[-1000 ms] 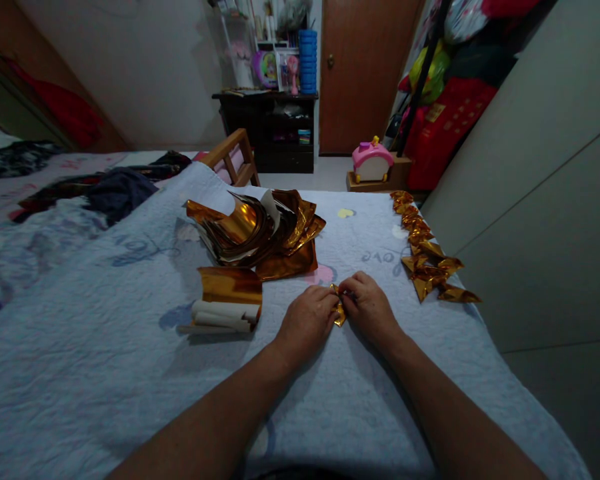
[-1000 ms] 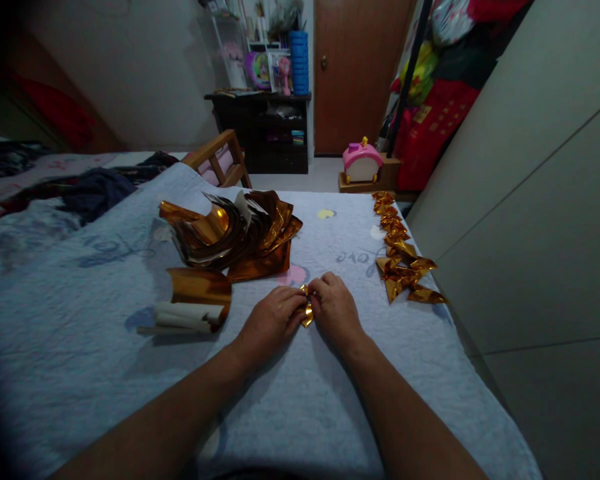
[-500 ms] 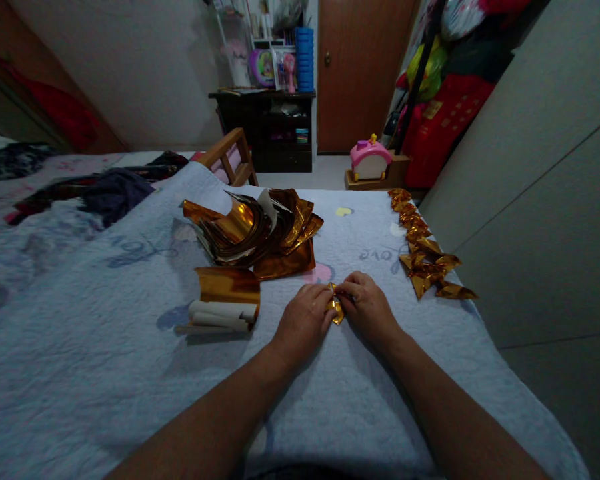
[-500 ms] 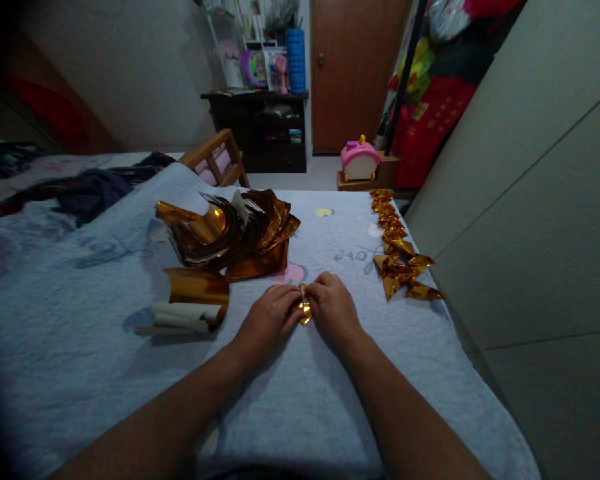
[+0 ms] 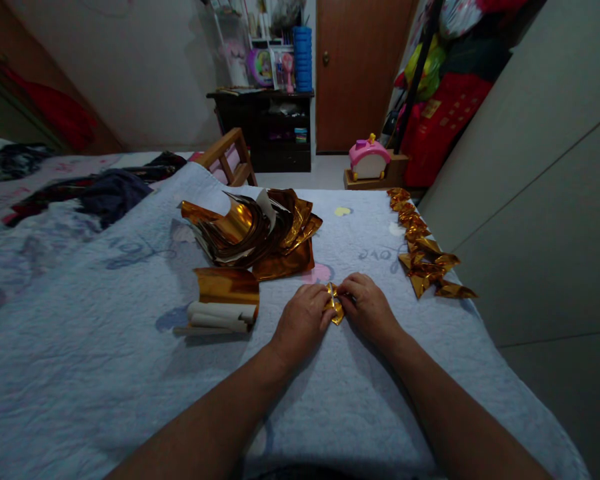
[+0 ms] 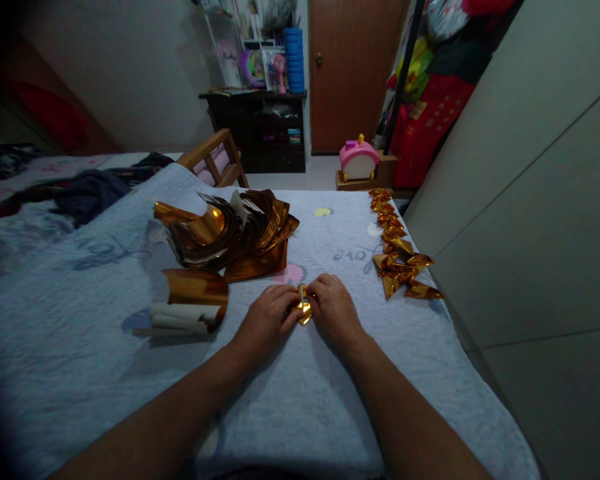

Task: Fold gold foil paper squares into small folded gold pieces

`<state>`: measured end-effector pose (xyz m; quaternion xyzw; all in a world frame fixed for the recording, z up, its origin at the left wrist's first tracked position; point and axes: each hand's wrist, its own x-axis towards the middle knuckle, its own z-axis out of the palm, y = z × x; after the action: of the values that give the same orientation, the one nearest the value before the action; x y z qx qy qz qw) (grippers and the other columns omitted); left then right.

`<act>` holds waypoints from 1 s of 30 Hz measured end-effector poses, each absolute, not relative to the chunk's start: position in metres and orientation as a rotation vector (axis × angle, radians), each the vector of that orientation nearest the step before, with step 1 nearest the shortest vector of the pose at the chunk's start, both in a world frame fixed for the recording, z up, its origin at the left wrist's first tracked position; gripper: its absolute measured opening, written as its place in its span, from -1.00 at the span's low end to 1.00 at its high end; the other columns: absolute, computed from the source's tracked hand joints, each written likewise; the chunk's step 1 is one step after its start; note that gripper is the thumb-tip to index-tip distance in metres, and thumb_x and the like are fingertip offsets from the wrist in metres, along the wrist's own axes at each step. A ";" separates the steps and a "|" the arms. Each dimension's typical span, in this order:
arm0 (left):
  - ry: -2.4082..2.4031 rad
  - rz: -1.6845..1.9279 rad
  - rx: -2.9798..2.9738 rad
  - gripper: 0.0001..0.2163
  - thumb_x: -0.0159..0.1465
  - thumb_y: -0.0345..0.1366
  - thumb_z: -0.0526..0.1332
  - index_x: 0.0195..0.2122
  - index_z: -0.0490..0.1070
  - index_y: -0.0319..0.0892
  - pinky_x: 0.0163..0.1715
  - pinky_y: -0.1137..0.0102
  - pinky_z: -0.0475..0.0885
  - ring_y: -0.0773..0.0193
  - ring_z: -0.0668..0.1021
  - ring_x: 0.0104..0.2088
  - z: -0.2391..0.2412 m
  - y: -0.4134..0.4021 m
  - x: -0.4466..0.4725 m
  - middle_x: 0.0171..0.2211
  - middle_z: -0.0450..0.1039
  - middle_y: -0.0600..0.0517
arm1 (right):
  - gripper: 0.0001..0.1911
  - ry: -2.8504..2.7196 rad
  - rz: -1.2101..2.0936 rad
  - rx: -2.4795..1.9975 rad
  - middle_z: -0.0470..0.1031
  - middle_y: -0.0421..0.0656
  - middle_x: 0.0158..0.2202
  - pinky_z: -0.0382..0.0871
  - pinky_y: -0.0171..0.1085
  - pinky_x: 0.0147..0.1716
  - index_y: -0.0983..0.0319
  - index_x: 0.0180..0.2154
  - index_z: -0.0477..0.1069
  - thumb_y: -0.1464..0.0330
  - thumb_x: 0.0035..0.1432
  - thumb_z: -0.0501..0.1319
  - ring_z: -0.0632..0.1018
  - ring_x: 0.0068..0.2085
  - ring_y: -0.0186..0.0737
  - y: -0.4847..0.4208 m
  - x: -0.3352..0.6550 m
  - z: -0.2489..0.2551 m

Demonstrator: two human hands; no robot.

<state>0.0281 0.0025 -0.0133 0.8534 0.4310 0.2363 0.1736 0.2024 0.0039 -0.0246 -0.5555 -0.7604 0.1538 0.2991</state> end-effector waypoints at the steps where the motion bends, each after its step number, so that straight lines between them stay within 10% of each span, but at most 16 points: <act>1: 1.221 0.678 2.423 -0.88 0.30 -0.45 0.28 -0.15 0.47 -0.17 0.03 0.21 0.45 0.12 0.52 -0.04 -0.013 0.003 0.028 -0.09 0.54 -0.04 | -0.82 -2.022 0.403 -1.478 0.48 -0.11 -0.27 0.35 -0.23 -0.13 0.23 -0.34 0.53 0.58 0.18 0.21 0.46 -0.17 -0.15 0.004 0.202 -0.025; 30: 1.259 0.619 2.517 -0.88 0.32 -0.40 0.27 -0.12 0.51 -0.15 0.00 0.22 0.48 0.14 0.51 -0.08 -0.016 0.003 0.028 -0.12 0.50 -0.03 | -0.81 -2.111 0.366 -1.514 0.50 -0.09 -0.27 0.33 -0.22 -0.15 0.23 -0.32 0.57 0.52 0.25 0.19 0.46 -0.18 -0.14 0.003 0.201 -0.020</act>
<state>0.0279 0.0029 -0.0159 0.8661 0.4333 0.2131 0.1294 0.2011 0.0030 -0.0199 -0.5577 -0.7778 0.1350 0.2564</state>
